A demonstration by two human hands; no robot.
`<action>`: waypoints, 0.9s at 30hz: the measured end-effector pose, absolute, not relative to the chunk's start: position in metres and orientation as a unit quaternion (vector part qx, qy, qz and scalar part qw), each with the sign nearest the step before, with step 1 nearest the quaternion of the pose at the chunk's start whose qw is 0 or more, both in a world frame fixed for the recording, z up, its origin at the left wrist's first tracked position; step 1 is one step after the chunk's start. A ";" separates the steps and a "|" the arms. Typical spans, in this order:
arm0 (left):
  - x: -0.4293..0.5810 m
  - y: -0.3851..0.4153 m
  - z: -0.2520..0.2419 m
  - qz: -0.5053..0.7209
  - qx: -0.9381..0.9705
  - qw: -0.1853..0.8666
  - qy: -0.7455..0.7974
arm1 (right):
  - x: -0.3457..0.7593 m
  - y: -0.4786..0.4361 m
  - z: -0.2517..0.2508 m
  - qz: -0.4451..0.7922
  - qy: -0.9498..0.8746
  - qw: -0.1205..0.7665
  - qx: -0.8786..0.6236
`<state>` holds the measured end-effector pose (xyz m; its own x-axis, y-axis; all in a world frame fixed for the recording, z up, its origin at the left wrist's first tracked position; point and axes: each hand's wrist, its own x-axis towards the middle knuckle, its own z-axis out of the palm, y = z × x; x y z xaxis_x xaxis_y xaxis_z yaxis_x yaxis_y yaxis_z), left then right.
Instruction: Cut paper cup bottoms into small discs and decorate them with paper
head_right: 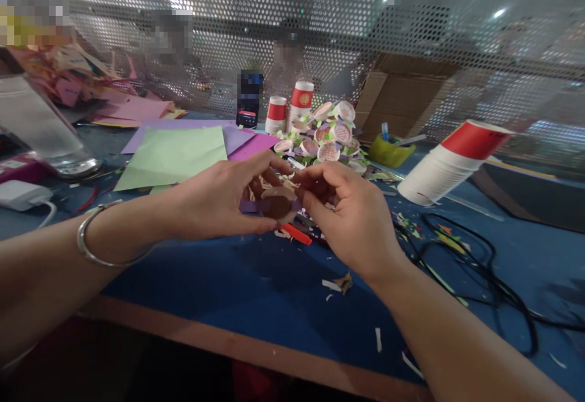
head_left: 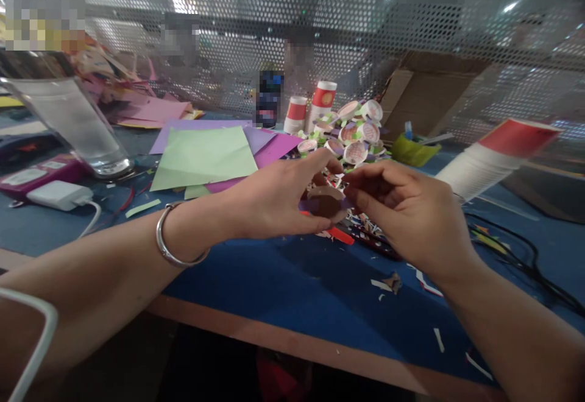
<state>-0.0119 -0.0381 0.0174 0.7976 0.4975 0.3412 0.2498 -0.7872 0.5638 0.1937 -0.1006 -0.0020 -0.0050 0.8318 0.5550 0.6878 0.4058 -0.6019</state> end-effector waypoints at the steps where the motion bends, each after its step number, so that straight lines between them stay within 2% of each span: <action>1: -0.011 -0.038 0.017 0.246 0.912 0.252 0.208 | 0.193 -0.101 -0.001 0.075 -0.704 0.454 -0.541; 27: -0.017 -0.034 0.016 0.110 0.942 0.215 0.235 | 0.191 -0.104 -0.001 0.046 -0.696 0.466 -0.544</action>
